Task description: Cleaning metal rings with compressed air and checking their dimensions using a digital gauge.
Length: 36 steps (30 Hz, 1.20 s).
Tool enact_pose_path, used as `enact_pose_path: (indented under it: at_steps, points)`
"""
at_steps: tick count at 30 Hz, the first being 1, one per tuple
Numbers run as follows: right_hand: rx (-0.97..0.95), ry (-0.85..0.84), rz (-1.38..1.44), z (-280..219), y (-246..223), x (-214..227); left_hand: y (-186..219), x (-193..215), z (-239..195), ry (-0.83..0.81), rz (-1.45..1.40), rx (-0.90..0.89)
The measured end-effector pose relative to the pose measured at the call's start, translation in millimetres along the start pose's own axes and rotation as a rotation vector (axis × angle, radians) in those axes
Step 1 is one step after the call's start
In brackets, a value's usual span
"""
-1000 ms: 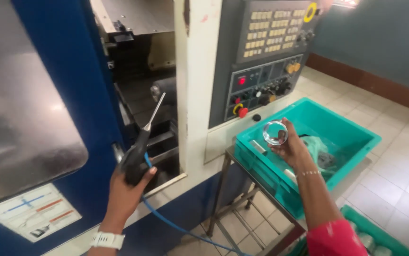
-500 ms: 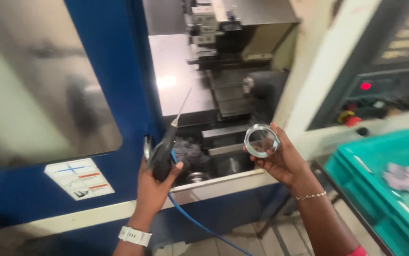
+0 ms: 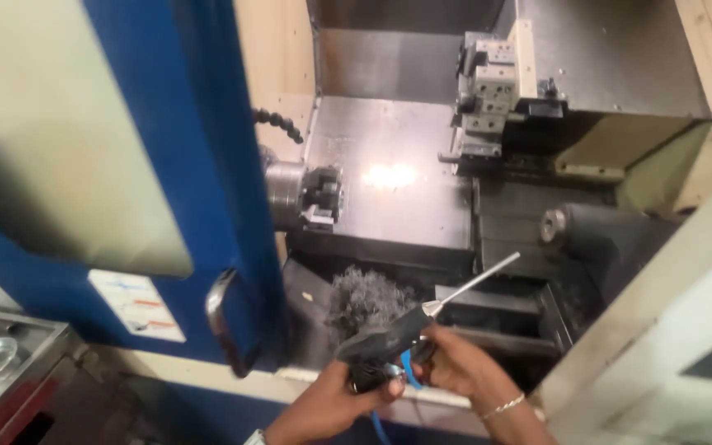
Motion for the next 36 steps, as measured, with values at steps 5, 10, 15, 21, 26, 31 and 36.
enact_pose_path:
  at_steps: [5, 10, 15, 21, 26, 31, 36]
  points:
    - [-0.102, -0.005, 0.029, 46.2, -5.6, 17.7, -49.7, -17.9, 65.1, 0.040, 0.113, 0.014]
    - [-0.094, -0.330, 0.126, 106.0, 0.6, 98.6, -100.0, -31.2, 97.1, 0.216, 0.360, -0.072]
    - [-0.109, 0.038, 0.039, 43.9, -62.8, 8.3, -95.1, -49.1, 119.6, 0.151, 0.572, -0.079]
    - [-0.041, 0.072, -0.035, 60.8, -47.3, 47.6, -95.4, -48.0, 133.7, 0.112, 0.664, -0.020]
    - [-0.061, 0.083, -0.066, 59.6, -62.7, 32.3, -139.5, -33.5, 154.7, 0.047, 0.667, -0.063]
    - [0.012, 0.043, 0.141, 57.3, -92.2, 2.7, -176.5, -27.0, 171.2, 0.072, 0.539, -0.340]
    - [0.231, -0.019, -0.085, 83.3, -105.3, 32.0, -102.1, -37.5, 160.4, 0.295, 0.010, -0.164]
Point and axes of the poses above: each hand's wrist, its own z-axis towards the middle knuckle, its own x-axis out of the back of the hand, y = z × x, the point moved 1 cm from there along z, towards the middle knuckle, and after that the axes turned 2 degrees about y, right-handed, at the moved point
